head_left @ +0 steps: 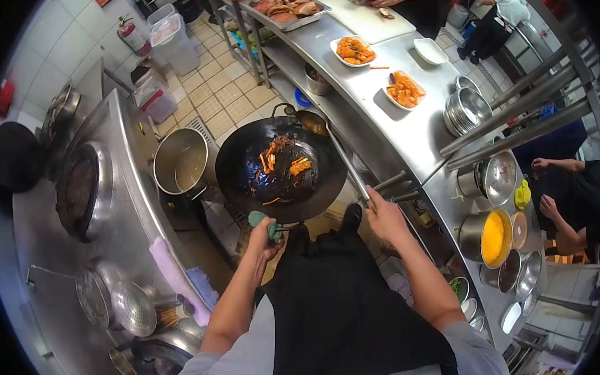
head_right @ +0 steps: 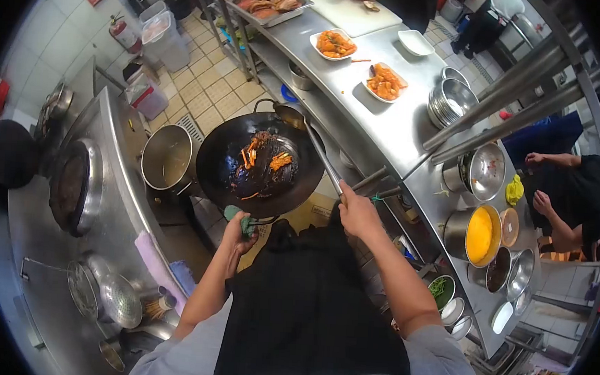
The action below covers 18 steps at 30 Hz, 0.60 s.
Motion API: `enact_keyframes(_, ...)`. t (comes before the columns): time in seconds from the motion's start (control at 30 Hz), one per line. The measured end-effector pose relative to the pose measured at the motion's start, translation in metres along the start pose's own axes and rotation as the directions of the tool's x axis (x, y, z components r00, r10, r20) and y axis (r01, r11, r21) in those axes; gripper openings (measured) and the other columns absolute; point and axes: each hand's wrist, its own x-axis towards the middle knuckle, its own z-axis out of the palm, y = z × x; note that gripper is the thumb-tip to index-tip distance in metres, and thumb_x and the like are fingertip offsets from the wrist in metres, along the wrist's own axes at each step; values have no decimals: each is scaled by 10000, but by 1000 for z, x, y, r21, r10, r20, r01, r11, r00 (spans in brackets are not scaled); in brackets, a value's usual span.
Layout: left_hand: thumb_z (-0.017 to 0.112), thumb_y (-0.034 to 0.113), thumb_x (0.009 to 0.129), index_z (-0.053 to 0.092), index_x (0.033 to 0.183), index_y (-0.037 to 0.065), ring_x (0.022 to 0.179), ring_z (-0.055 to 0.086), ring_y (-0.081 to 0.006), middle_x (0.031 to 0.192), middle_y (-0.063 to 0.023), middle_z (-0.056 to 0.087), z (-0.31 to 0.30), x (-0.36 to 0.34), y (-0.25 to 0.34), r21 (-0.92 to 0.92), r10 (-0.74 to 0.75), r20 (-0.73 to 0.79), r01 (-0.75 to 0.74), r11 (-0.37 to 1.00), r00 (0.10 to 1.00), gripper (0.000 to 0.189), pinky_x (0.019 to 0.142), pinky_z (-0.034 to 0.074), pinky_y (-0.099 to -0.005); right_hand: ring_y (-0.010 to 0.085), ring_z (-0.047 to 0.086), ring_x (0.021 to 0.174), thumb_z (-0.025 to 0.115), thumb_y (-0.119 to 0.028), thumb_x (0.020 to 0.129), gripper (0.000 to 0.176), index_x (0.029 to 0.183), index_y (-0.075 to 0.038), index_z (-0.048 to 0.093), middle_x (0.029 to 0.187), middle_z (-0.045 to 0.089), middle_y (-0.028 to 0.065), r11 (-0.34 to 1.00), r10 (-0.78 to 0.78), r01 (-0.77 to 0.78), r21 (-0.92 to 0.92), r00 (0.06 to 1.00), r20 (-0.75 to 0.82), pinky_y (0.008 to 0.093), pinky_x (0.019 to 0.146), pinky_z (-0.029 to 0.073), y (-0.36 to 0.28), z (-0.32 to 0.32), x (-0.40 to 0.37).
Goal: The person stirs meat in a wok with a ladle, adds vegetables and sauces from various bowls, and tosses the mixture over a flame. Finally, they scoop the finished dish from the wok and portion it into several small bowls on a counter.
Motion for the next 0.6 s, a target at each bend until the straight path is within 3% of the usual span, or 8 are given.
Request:
enact_keyframes(0.1,578,205,767,472,839,97,546,516,-181,648,-56,500,6,7,-1,47,65,-57,-62,997,996,167,409,390,-291,397,574,881,537,-152,823,545,1327,-72,343,921,612,234,988,108,-97,-118,990,95,479,788,441,-5,35,6)
enact_keyframes(0.17,587,196,755,470,868,97,532,489,-178,695,-53,487,14,17,-7,53,121,-118,-115,992,986,191,391,388,-299,426,566,870,552,-179,819,548,1317,-67,352,929,593,271,1000,-8,7,9,995,103,493,797,432,5,73,3)
enact_keyframes(0.2,586,189,756,471,848,100,533,493,-176,684,-52,489,18,25,-10,81,134,-129,-124,989,983,171,401,386,-296,351,609,708,528,-181,854,497,1314,-88,365,839,606,228,976,16,-60,211,979,203,429,632,490,4,84,0)
enact_keyframes(0.23,584,181,758,472,827,104,534,496,-174,673,-51,491,22,33,-11,114,150,-139,-135,984,979,153,411,384,-293,351,609,708,528,-181,854,497,1314,-88,365,839,606,228,974,7,-55,221,977,214,429,632,490,9,87,-3)
enact_keyframes(0.3,585,179,758,478,859,100,538,491,-177,689,-56,493,15,64,-18,177,181,-194,-147,973,964,167,407,388,-315,172,535,518,506,-164,885,462,1324,-127,366,738,565,119,607,-51,-473,638,778,626,283,446,441,-7,56,-15)
enact_keyframes(0.37,580,182,766,479,886,88,537,487,-179,714,-58,496,19,55,-18,219,189,-208,-143,965,960,183,403,392,-323,63,382,437,548,-125,874,523,1348,-131,326,699,453,31,163,-130,-773,613,599,790,193,372,334,-6,10,-23)
enact_keyframes(0.53,578,192,771,479,878,104,552,500,-174,693,-45,494,-6,32,-13,146,115,-175,-90,985,978,170,414,402,-302,46,375,457,547,-211,889,477,1321,-182,347,776,445,41,-250,-456,-816,520,574,680,180,390,315,64,31,-56)
enact_keyframes(0.6,578,191,770,472,873,95,546,513,-185,678,-57,500,-9,16,-2,78,-8,-190,24,997,982,176,407,410,-297,57,375,447,546,-188,885,485,1324,-181,341,758,437,47,-252,-397,-778,576,626,672,185,380,322,61,35,-42)
